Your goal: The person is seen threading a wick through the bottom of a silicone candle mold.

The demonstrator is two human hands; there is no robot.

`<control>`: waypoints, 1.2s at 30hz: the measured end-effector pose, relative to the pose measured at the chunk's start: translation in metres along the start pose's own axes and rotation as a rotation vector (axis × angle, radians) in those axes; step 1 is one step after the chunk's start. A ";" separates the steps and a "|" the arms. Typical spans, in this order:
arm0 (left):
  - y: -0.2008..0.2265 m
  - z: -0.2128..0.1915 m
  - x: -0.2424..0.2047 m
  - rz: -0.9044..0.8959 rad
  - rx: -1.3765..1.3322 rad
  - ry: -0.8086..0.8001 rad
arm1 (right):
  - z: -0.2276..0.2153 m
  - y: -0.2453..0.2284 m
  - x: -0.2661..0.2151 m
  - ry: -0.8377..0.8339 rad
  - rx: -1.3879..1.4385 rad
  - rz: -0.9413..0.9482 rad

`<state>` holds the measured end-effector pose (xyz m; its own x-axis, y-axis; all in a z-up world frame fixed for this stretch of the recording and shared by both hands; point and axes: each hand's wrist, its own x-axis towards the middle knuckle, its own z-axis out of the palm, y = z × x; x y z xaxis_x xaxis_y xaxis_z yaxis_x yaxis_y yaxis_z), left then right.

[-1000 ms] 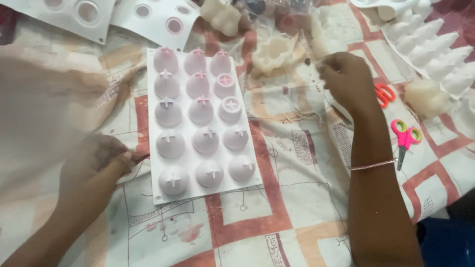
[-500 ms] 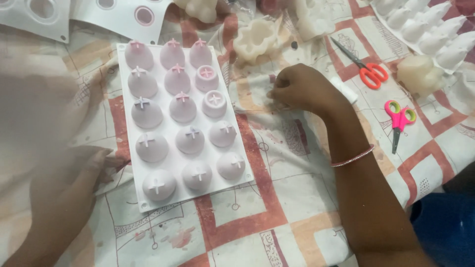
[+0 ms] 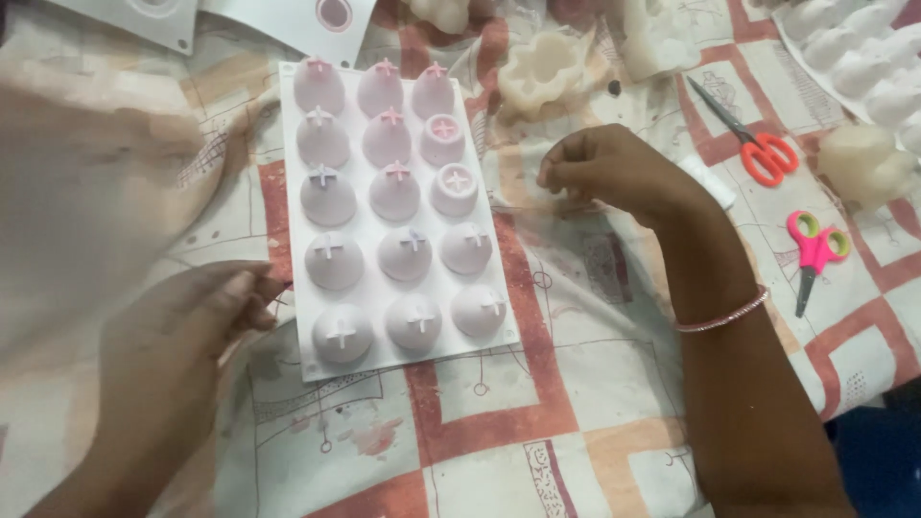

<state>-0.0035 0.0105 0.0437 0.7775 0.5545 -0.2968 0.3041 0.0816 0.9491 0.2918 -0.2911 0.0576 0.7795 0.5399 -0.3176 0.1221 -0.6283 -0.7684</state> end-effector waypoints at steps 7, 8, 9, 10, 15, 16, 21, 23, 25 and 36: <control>-0.017 0.020 -0.027 0.067 -0.217 -0.332 | 0.073 -0.048 -0.030 -0.317 0.531 -0.193; -0.018 0.021 -0.029 0.068 -0.250 -0.381 | 0.084 -0.051 -0.034 -0.379 0.542 -0.168; -0.019 0.022 -0.033 0.069 -0.285 -0.432 | 0.095 -0.052 -0.040 -0.439 0.551 -0.141; -0.019 0.023 -0.034 0.059 -0.285 -0.411 | 0.101 -0.054 -0.045 -0.462 0.553 -0.139; -0.016 0.032 -0.041 0.113 -0.358 -0.461 | 0.117 -0.050 -0.060 -0.428 0.361 -0.243; -0.016 0.033 -0.040 0.123 -0.356 -0.451 | 0.119 -0.054 -0.061 -0.434 0.358 -0.256; -0.021 0.039 -0.041 0.070 -0.364 -0.404 | 0.134 -0.072 -0.085 -0.215 -0.098 -0.724; -0.022 0.038 -0.040 0.047 -0.370 -0.388 | 0.140 -0.077 -0.091 -0.178 -0.145 -0.756; -0.023 0.038 -0.038 0.026 -0.374 -0.370 | 0.143 -0.076 -0.093 -0.142 -0.191 -0.789; -0.021 0.038 -0.039 -0.022 -0.340 -0.318 | 0.151 -0.074 -0.106 0.035 -0.444 -0.870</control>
<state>-0.0192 -0.0442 0.0312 0.9193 0.2719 -0.2845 0.1663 0.3868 0.9070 0.1077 -0.2169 0.0643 0.3246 0.9024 0.2835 0.8781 -0.1761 -0.4448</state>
